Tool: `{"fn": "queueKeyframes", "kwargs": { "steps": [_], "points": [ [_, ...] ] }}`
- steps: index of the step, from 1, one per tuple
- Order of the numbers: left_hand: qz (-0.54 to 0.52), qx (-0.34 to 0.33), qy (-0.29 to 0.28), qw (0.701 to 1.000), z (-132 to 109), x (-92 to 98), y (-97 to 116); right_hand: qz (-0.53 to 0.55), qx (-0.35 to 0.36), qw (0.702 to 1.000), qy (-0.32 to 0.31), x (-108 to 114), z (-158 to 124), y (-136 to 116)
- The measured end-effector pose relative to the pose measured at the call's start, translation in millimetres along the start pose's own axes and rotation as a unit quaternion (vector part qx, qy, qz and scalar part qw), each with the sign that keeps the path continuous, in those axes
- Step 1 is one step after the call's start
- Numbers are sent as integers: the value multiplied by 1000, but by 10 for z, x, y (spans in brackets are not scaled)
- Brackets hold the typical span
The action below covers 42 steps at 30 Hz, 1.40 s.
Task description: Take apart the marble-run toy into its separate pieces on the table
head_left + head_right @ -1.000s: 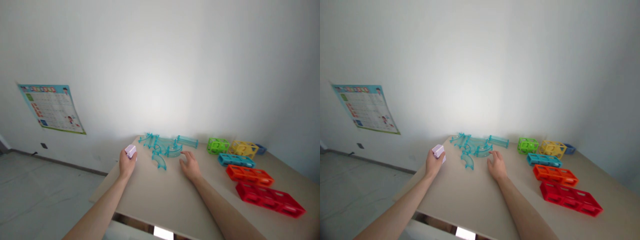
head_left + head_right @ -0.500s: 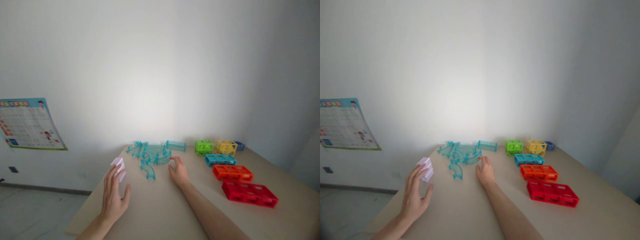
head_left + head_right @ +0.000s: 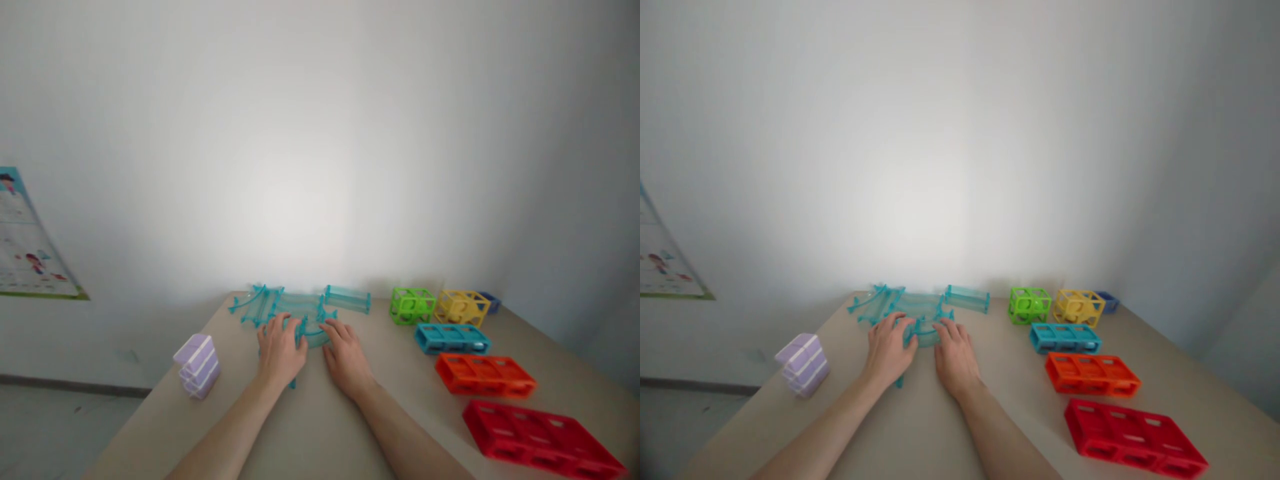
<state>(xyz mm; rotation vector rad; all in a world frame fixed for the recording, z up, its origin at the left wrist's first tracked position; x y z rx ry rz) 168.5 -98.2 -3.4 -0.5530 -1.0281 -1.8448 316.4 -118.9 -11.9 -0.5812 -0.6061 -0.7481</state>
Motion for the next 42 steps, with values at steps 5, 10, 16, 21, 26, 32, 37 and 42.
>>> {"fn": "queueKeyframes", "kwargs": {
  "steps": [5,10,16,21,26,32,37,42],
  "points": [
    [-4,-20,-51,999,34,-51,-137,16,-20,999,31,54,31,96],
    [-77,-33,-1,996,55,103,-60,28,-38,994,96,192,53,108],
    [-391,37,-54,918,-83,168,65,41,-39,988,146,322,-2,-144],
    [-518,85,-134,840,-205,136,227,56,-35,988,136,353,-40,-291],
    [-529,111,-178,822,-228,40,225,-5,-109,972,208,596,-47,105],
    [-604,192,-199,748,-252,-151,178,7,-98,975,197,670,-77,126],
    [-580,211,-154,772,-222,-95,98,49,-19,987,151,530,-49,-214],
    [-599,196,-147,762,-225,-106,88,64,31,989,133,512,-17,-384]
  ]
}}
Point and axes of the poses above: each hand's wrist, its own z-axis towards the middle knuckle, its own x-axis out of the back of the hand, y = z × x, the point moved 7 cm from there along z, towards the middle knuckle, and after that the axes turned 8 degrees about x, right-handed, at the moved point
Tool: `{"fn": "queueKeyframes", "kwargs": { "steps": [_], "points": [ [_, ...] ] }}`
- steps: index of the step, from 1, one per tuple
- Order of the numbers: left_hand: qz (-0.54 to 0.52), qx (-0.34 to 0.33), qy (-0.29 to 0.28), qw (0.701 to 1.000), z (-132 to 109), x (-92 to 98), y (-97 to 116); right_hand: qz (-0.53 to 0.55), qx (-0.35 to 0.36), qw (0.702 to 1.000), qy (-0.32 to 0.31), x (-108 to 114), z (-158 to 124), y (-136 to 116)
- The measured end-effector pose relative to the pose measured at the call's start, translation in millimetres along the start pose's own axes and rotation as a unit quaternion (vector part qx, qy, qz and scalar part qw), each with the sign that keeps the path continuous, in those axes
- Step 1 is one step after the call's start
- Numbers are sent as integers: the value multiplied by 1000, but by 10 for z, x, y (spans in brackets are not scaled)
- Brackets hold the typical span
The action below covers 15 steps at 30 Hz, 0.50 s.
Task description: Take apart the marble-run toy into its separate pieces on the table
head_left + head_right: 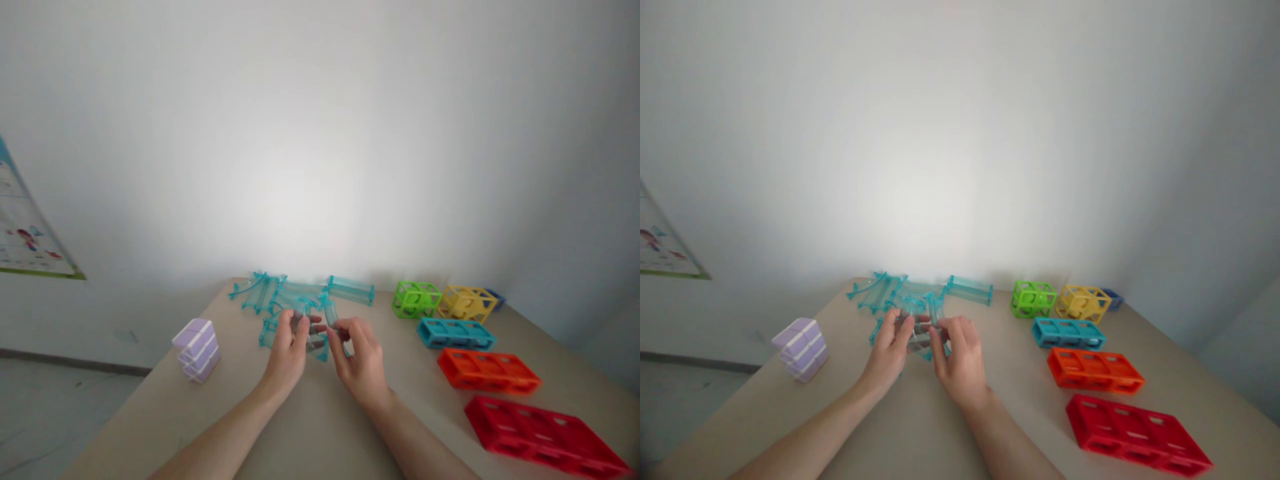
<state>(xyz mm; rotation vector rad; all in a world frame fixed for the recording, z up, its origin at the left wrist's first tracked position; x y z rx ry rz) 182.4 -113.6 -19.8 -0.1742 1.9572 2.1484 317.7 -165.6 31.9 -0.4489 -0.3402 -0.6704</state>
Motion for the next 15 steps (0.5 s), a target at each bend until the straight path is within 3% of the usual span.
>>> {"fn": "queueKeyframes", "kwargs": {
  "steps": [6,15],
  "points": [
    [35,-21,5,999,-11,-4,28,-1,3,1000,-6,5,-7,-10],
    [6,-27,-4,1000,1,-7,35,58,-69,996,11,2,-38,131]
  ]
}}
Point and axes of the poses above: each hand's wrist, its own z-axis towards the middle knuckle, its own x-axis out of the back of the hand, y = z × x, the point moved 7 cm from there along z, towards the middle knuckle, and after that the axes turned 8 degrees about x, right-handed, at the moved point
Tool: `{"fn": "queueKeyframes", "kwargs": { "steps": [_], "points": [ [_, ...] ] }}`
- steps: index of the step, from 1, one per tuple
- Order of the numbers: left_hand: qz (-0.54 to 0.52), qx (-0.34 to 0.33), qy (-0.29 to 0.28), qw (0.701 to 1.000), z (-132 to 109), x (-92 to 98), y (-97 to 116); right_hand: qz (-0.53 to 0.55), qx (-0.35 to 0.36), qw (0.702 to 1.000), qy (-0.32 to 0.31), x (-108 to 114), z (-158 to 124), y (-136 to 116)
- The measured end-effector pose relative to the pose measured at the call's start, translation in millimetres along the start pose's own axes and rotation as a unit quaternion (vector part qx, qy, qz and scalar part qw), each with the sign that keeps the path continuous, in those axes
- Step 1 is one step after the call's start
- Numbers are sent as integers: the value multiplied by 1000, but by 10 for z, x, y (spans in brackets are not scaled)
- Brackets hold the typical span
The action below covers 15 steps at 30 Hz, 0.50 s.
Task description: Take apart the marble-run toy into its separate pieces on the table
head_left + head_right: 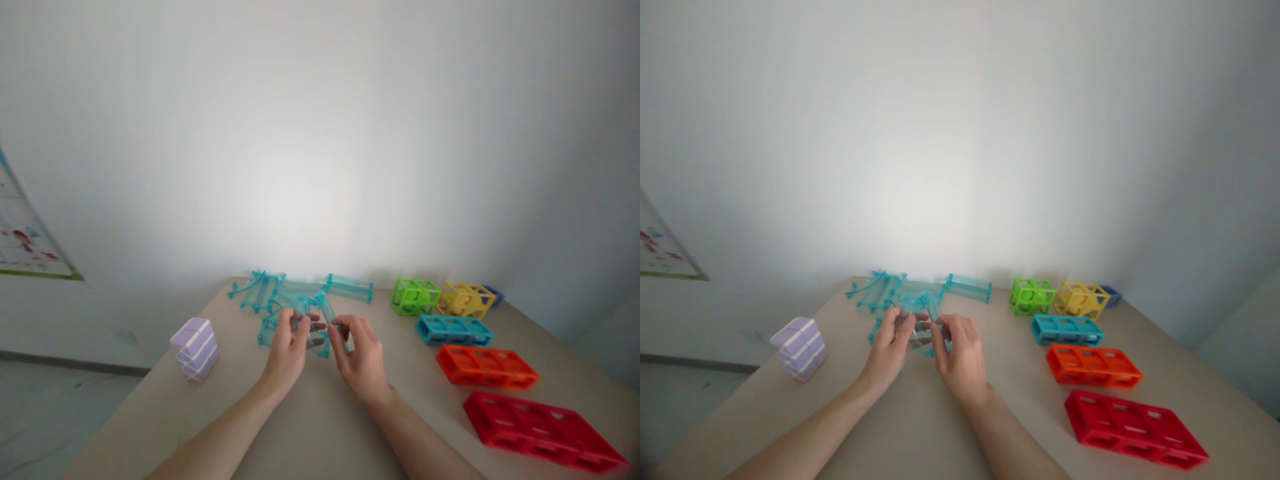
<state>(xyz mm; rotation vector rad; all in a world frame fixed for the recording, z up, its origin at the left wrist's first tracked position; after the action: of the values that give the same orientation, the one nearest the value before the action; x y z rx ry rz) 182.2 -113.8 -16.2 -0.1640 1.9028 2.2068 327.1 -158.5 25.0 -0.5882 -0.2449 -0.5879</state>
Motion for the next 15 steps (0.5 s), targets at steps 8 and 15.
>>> {"fn": "queueKeyframes", "kwargs": {
  "steps": [8,15],
  "points": [
    [-153,93,1,984,-18,11,58,164,-154,971,84,-22,-77,347],
    [-204,192,22,960,26,53,-29,373,-270,886,40,-365,-168,491]
  ]
}}
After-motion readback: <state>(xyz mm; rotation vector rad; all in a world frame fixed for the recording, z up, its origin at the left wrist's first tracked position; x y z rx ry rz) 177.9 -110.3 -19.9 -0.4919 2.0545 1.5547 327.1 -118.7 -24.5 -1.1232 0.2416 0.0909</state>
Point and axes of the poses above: each hand's wrist, its own z-axis towards the middle knuckle, its own x-axis out of the back of the hand, y = z × x, the point moved 7 cm from there along z, towards the middle knuckle, and after that the axes turned 8 degrees about x, right-handed, at the moved point
